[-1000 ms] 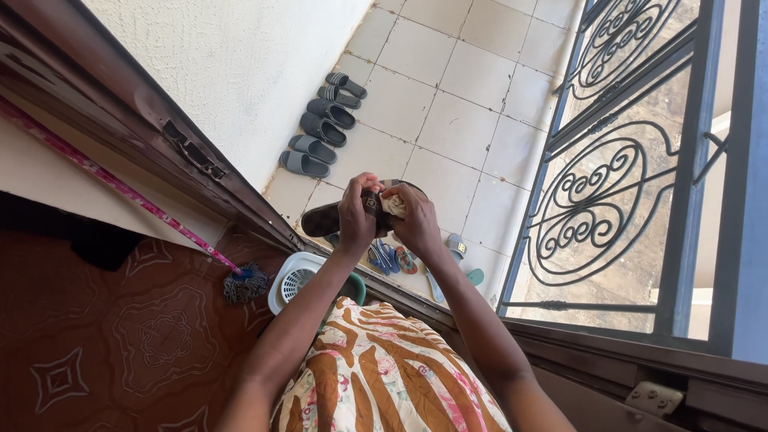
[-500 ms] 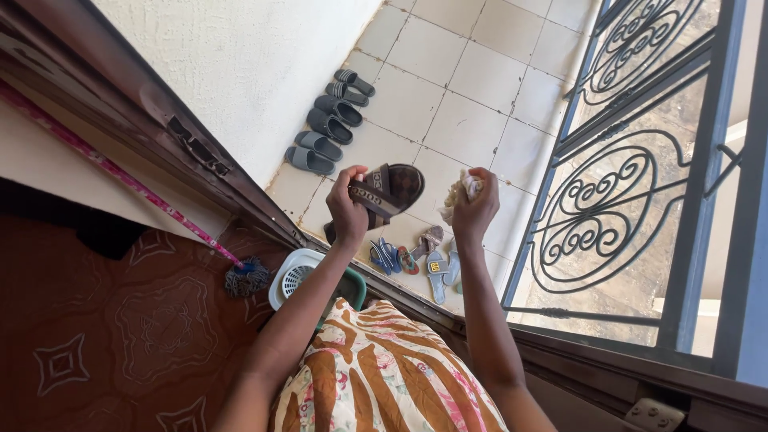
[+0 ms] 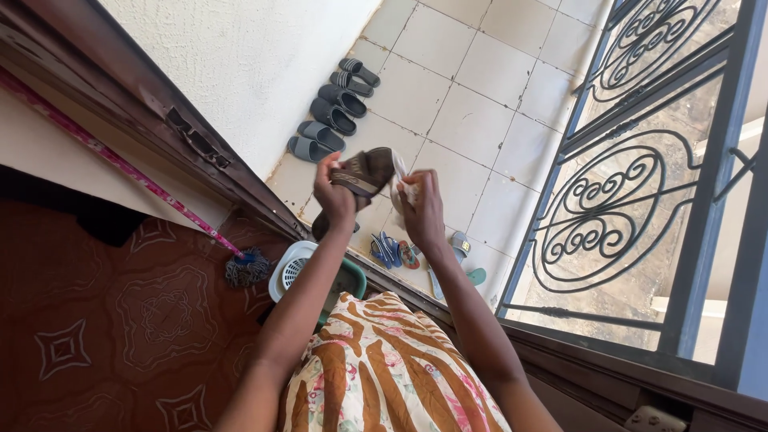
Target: The recorder is cleaning multiple pairs of sandals and slippers using a cloth and a bucket of water.
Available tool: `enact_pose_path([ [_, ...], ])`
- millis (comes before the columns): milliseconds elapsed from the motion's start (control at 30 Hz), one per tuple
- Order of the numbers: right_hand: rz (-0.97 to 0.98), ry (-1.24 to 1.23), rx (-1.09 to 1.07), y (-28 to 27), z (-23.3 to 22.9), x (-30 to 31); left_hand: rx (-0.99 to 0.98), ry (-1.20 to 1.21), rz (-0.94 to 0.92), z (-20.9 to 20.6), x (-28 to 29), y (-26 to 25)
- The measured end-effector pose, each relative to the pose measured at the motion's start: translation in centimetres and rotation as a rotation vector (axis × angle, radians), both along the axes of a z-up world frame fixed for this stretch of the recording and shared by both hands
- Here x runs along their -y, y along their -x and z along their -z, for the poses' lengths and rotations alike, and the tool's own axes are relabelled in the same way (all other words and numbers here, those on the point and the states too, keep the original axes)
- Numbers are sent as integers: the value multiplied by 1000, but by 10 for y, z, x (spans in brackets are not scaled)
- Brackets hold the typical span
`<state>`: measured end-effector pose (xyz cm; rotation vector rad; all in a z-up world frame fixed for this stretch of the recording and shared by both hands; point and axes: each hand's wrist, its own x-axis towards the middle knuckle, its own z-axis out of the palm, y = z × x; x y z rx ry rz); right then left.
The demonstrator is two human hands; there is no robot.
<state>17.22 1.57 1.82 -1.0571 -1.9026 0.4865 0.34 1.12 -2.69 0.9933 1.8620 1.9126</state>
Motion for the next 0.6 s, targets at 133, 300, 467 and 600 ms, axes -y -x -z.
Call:
enact_pose_path([
  [133, 135, 443, -325, -44, 72, -10, 483, 196, -42, 32, -8, 50],
  [300, 290, 602, -718, -106, 109, -8, 941, 116, -72, 166, -22, 103],
  [467, 313, 574, -750, -131, 97, 11, 1267, 168, 58, 237, -24, 113],
  [600, 423, 716, -602, -123, 77, 27, 1452, 182, 304, 273, -23, 111],
])
